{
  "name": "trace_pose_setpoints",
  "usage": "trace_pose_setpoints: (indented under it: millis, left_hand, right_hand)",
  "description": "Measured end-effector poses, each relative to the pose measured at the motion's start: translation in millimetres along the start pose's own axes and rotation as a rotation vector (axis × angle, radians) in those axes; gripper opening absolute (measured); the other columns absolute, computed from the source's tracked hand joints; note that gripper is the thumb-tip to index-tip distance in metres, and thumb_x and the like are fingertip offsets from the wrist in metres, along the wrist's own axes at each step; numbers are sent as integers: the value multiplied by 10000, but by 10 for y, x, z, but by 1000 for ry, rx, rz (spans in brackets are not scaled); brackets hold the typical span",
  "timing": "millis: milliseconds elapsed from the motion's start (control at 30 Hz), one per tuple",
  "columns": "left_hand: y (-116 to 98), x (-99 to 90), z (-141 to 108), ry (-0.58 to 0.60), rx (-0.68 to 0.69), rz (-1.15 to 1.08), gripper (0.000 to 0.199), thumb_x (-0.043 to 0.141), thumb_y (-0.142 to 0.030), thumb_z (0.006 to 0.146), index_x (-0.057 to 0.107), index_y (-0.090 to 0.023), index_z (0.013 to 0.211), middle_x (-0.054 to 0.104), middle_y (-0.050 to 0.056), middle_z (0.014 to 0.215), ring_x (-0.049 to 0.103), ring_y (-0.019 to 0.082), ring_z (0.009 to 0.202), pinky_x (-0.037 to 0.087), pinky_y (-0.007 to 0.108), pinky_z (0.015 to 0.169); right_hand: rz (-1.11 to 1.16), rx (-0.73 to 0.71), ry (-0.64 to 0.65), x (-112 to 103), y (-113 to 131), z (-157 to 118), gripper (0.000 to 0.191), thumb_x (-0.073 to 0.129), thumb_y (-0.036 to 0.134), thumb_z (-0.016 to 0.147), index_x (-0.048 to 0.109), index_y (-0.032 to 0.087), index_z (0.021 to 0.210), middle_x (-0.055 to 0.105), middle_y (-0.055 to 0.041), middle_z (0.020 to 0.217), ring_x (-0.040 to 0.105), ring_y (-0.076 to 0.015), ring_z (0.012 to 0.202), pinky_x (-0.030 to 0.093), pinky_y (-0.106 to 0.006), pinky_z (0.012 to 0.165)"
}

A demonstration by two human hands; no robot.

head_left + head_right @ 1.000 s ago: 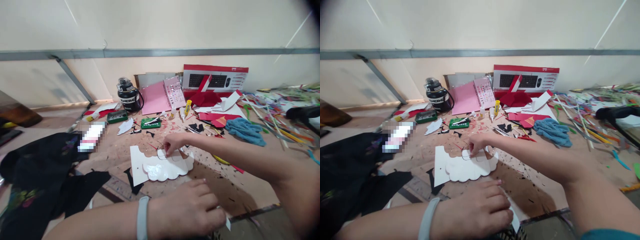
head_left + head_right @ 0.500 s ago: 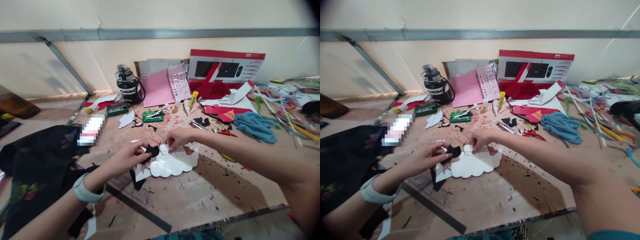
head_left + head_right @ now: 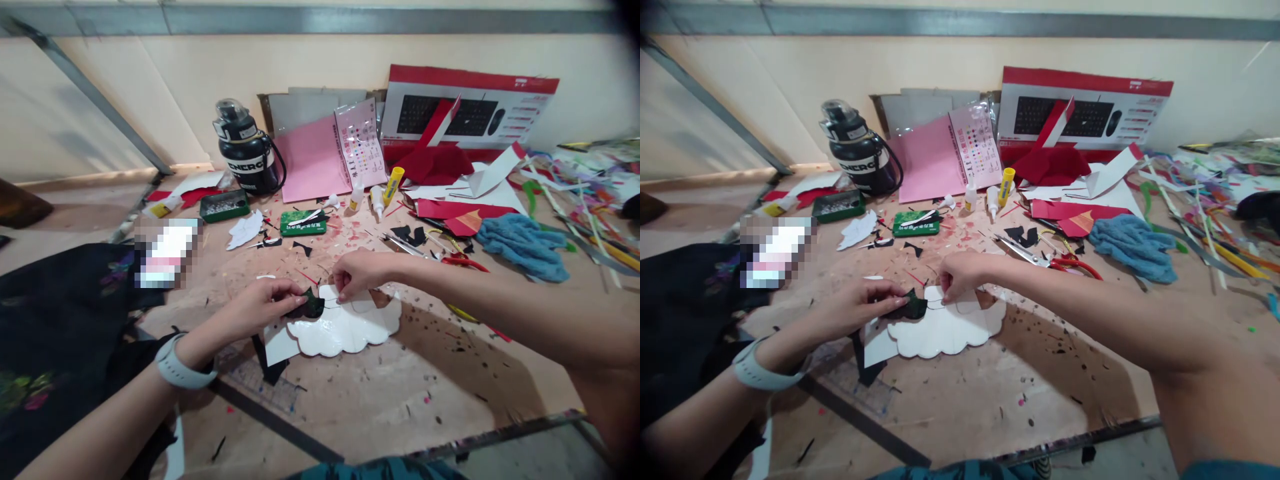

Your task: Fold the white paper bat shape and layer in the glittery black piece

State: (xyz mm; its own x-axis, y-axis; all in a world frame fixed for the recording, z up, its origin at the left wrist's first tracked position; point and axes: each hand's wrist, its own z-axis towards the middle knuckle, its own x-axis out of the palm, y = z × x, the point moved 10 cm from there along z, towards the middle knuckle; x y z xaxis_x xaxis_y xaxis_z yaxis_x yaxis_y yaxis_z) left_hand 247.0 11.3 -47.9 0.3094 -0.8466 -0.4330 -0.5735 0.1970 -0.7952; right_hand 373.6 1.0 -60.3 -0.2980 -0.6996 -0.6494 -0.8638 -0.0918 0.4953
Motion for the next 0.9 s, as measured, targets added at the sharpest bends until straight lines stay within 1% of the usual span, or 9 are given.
trace_pose_setpoints:
  millis: [67,167,300,433,600,700,800,900]
  left_hand:
    - [29,-14,-17,21,-17,3,376,550,-505,906,704,-169,971,687,28,834,585,158,749,437,236,656]
    - [67,-53,-47,34,-45,20,385,546,-521,904,709,-179,972,665,13,777,564,142,696,402,217,607]
    - [100,-76,-55,48,-83,9,404,561,-536,884,714,-177,986,651,7,761,543,134,666,369,215,581]
    - [105,-40,-38,68,-78,-12,424,550,-543,890,710,-173,1020,649,11,773,552,139,684,390,226,611]
    - [160,16,-26,72,-73,-59,407,550,-532,901,703,-182,1043,666,18,831,567,143,722,416,231,649]
    - [182,65,-22,93,-65,-109,401,562,-532,900,699,-179,1033,660,17,816,563,139,703,420,228,629]
    - [196,75,-15,81,-65,-128,393,581,-524,892,696,-174,1027,663,17,814,559,134,692,422,225,617]
    - [188,69,-11,57,-62,-134,393,584,-519,894,697,-171,1036,687,25,848,579,142,716,441,234,638]
  right_hand:
    - [-2,6,0,3,-4,2,174,782,321,761,758,199,883,704,6,773,580,-143,710,337,-254,591]
    - [-5,15,-11,0,-14,1,182,783,339,759,758,204,880,703,4,764,576,-140,696,327,-256,586]
    - [-4,9,-9,4,-5,-14,156,778,340,772,752,219,867,703,11,761,568,-128,681,321,-256,587]
    - [-12,22,-21,-8,-14,-42,168,773,366,781,745,214,849,705,-2,758,572,-140,691,327,-263,586]
    - [-2,11,-50,-19,-6,-81,192,772,394,787,731,217,850,720,0,792,591,-143,719,351,-264,623]
    - [17,27,-49,-13,-5,-109,170,764,364,796,724,211,860,729,-7,828,607,-143,733,354,-265,622]
    - [30,28,-55,-20,12,-135,149,750,348,803,722,214,862,723,-9,831,622,-146,762,373,-261,639]
    - [40,16,-71,-30,22,-152,147,746,354,803,719,218,852,718,-4,814,629,-143,755,386,-259,651]
